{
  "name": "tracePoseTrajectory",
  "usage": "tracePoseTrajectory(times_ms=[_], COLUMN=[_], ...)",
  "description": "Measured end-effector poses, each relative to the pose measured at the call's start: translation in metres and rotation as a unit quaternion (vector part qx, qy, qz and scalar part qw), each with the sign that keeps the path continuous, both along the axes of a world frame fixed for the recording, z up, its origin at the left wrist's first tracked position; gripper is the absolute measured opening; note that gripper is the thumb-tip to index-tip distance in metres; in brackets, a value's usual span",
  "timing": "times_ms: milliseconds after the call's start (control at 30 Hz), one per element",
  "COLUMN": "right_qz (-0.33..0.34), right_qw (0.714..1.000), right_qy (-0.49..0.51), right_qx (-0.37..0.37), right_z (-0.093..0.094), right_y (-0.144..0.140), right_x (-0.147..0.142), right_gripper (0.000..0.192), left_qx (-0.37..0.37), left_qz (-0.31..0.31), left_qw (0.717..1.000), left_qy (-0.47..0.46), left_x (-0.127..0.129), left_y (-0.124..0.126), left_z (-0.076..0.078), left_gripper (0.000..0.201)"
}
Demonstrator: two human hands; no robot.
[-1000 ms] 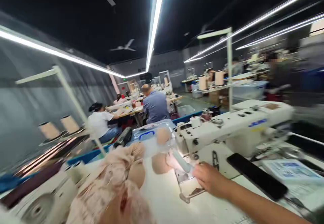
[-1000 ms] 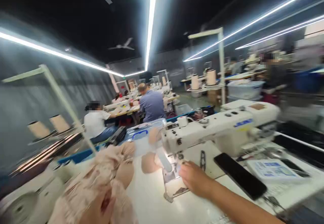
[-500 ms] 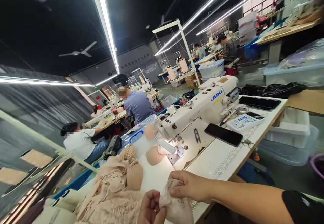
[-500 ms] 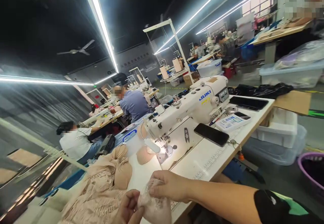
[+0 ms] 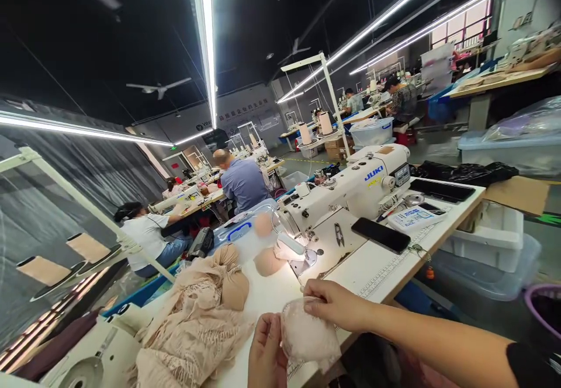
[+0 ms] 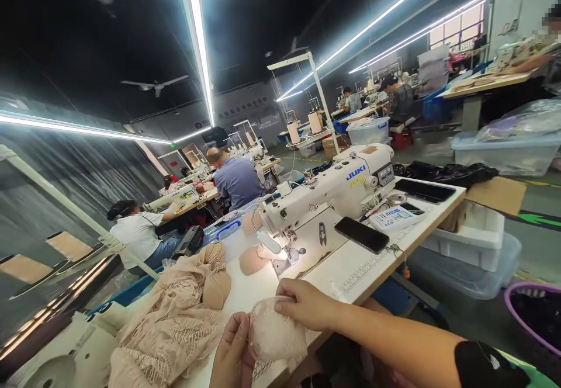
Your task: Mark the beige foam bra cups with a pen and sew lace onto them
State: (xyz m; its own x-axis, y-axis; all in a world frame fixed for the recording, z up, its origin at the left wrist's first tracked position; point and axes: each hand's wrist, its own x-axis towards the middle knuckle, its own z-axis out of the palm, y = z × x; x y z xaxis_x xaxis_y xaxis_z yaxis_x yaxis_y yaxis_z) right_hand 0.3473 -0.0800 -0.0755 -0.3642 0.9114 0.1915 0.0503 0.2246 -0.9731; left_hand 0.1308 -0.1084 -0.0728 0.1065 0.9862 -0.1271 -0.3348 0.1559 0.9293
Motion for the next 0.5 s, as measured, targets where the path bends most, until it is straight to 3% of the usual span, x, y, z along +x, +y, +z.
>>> tracePoseTrajectory(times_ms=[100,233,400,500], right_qz=[-0.024,-0.021,-0.024,-0.041], right_qw=[0.999,0.998,1.0,0.998], right_qy=[0.002,-0.004,0.0,-0.028], right_qx=[0.029,0.054,0.002,0.027], right_z=[0.003,0.01,0.005,0.001], right_y=[0.001,0.005,0.014,0.016], right_x=[0.0,0.002,0.006,0.007], right_gripper=[0.017,0.018,0.022,0.025], left_qx=[-0.016,-0.052,-0.04,-0.006], left_qz=[-0.016,-0.085,0.021,0.061], left_qw=[0.996,0.99,0.996,0.996], left_qy=[-0.083,-0.096,-0.079,-0.068], left_x=[0.011,0.022,0.026,0.034], left_y=[-0.005,-0.006,0.003,0.005], left_z=[0.004,0.009,0.014,0.016], left_gripper=[0.035,0.039,0.036,0.043])
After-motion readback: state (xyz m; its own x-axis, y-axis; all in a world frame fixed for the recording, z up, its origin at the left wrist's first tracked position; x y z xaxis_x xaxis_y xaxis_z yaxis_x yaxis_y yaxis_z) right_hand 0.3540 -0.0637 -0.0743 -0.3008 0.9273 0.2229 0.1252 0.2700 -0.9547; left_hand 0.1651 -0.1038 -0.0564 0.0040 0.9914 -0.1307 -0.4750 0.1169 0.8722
